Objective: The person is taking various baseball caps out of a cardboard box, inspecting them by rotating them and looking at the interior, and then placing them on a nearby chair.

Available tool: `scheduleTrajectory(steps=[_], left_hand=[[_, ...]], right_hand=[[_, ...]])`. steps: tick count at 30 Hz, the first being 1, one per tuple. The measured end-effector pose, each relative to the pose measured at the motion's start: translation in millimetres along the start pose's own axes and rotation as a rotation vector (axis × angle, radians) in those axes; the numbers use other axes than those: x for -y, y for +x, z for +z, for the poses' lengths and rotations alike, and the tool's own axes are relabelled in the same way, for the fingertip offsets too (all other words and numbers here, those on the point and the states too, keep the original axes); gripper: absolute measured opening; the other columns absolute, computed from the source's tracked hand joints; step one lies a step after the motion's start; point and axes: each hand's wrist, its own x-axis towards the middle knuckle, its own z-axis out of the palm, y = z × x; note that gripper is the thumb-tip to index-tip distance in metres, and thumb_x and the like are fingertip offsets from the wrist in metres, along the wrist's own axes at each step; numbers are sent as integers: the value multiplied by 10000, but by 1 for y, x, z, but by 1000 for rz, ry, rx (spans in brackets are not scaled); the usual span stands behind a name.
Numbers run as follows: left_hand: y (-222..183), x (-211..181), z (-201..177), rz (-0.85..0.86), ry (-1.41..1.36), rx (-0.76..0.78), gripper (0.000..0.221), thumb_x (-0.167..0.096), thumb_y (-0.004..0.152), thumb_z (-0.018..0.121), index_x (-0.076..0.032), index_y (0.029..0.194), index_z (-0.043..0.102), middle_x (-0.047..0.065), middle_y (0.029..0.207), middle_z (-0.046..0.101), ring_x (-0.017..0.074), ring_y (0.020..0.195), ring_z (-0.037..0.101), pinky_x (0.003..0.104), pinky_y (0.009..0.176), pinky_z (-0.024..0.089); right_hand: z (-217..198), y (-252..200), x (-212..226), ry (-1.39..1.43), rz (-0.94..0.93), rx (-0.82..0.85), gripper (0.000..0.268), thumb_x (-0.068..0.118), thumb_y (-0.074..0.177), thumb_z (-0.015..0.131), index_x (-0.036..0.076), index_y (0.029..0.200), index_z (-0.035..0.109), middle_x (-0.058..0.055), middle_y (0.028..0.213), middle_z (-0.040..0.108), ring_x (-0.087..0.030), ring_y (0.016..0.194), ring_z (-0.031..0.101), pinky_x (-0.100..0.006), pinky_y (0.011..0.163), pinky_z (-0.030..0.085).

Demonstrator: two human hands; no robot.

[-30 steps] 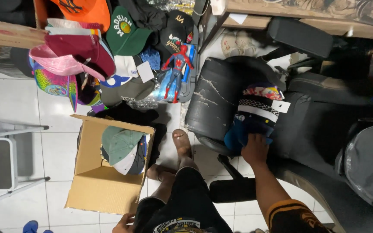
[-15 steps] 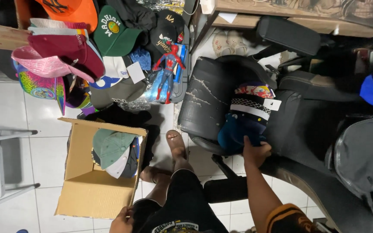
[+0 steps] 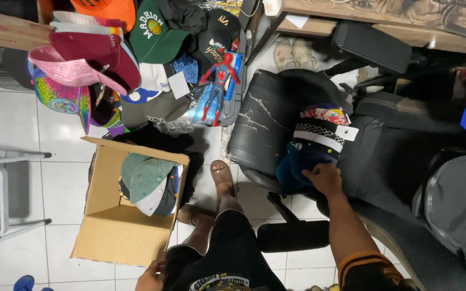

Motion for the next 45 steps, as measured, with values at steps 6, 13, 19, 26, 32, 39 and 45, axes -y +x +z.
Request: scheduleTrajectory(steps=[6,13,19,26,32,39,45], left_hand=[[-12,-1,0,20,-131,-4,317,-252,874,692,-339,1172,758,-52,1019,857,144,931,831,260,885,576],[-29,-17,-8,-67,-226,31,391,-142,883,648,-325,1213,750,-21,1095,825,148,967,804,304,779,634],[-6,15,10,3,-106,8,443,-160,833,665,-374,1214,740,-57,1050,845,132,959,811,249,936,562],[-23,-8,-5,108,-110,-7,386,-152,852,625,-312,1180,750,-46,1130,851,177,1078,796,287,1028,540],[-40,-63,-47,133,-511,-367,147,-182,923,641,-135,974,771,20,937,817,160,897,735,304,909,537],[64,-116,-80,39,-1195,-420,542,-258,993,694,-68,1463,502,245,1097,670,292,876,712,388,705,602],[125,-167,-104,-141,-1518,-238,568,-320,975,723,-94,1444,496,143,982,627,241,676,666,298,431,522]], right_hand=[[-27,-16,23,41,228,371,929,767,665,733,184,1366,551,-112,1486,466,-397,1326,545,-552,1064,453],[-39,11,0,-111,149,288,761,642,815,699,236,1448,577,-113,1404,639,-361,1342,526,-514,1072,352],[-35,-10,37,-130,-51,-516,611,331,831,824,112,1348,584,-202,1242,580,-407,1108,532,-591,934,366],[53,-29,32,-247,-89,167,696,420,779,834,264,1411,588,-127,1376,424,-419,1196,528,-573,937,550],[28,-21,67,-194,80,338,704,560,826,704,182,1414,619,-276,1374,524,-407,1340,445,-443,1098,455],[31,-60,137,9,-176,385,723,583,902,691,197,1504,585,-262,1469,546,-424,1327,587,-523,1047,528],[43,-146,211,76,-652,420,627,500,914,677,104,1397,625,-227,1297,655,-403,1275,615,-480,1068,509]])
